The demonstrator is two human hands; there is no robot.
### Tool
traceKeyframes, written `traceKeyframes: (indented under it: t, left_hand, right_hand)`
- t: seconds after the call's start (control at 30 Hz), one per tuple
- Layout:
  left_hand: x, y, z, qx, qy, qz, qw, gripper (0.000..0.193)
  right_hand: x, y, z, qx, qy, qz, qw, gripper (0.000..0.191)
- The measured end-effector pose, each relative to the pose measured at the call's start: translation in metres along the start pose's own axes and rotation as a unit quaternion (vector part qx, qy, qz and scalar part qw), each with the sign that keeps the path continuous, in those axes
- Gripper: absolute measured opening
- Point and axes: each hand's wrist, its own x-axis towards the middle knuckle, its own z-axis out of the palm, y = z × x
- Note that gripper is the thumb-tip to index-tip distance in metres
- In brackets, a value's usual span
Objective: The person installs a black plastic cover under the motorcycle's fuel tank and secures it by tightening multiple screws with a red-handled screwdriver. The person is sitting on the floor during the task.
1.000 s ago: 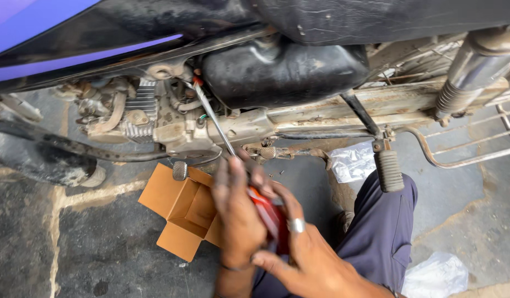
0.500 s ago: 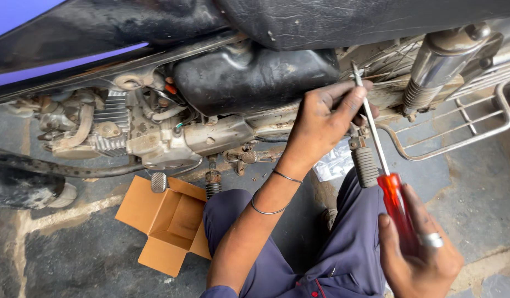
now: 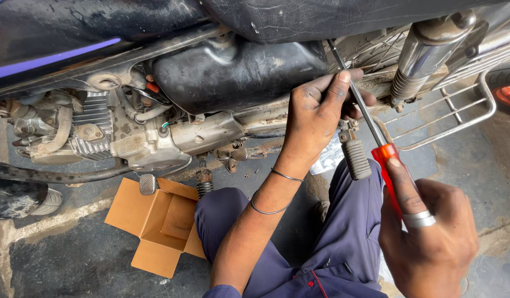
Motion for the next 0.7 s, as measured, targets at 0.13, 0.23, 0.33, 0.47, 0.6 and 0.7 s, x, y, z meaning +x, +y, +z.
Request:
traceKeyframes:
  t: [0.13, 0.23, 0.33, 0.47, 0.6, 0.7]
  left_hand:
    - [-0.014, 0.004, -0.003, -0.069, -0.058, -0.036, 0.995, 0.045]
    - [-0.035, 0.006, -0.004, -0.131, -0.142, -0.089, 0.977, 0.044]
    - [-0.053, 0.002, -0.007, -0.172, -0.212, -0.105, 0.956, 0.039]
    - [-0.060, -0.013, -0.015, -0.176, -0.249, -0.112, 0.946, 0.037]
    - [-0.059, -0.031, -0.015, -0.249, -0.243, -0.111, 0.931, 0.032]
    - [-0.056, -0.039, -0.017, -0.246, -0.250, -0.078, 0.933, 0.028]
  right_hand:
    - [-0.001, -0.011, 0.004, -0.003, 0.017, 0.008, 1.000, 0.051]
    - [-0.004, -0.005, 0.009, 0.108, -0.029, 0.064, 0.992, 0.047]
    - [-0.005, 0.017, 0.023, 0.580, -0.100, 0.317, 0.744, 0.040]
    - [-0.018, 0.037, 0.039, 0.799, -0.143, 0.401, 0.424, 0.039]
    - [-0.017, 0.034, 0.040, 0.766, -0.141, 0.384, 0.495, 0.039]
    - [-0.019, 0.018, 0.028, 0.470, -0.107, 0.240, 0.843, 0.040]
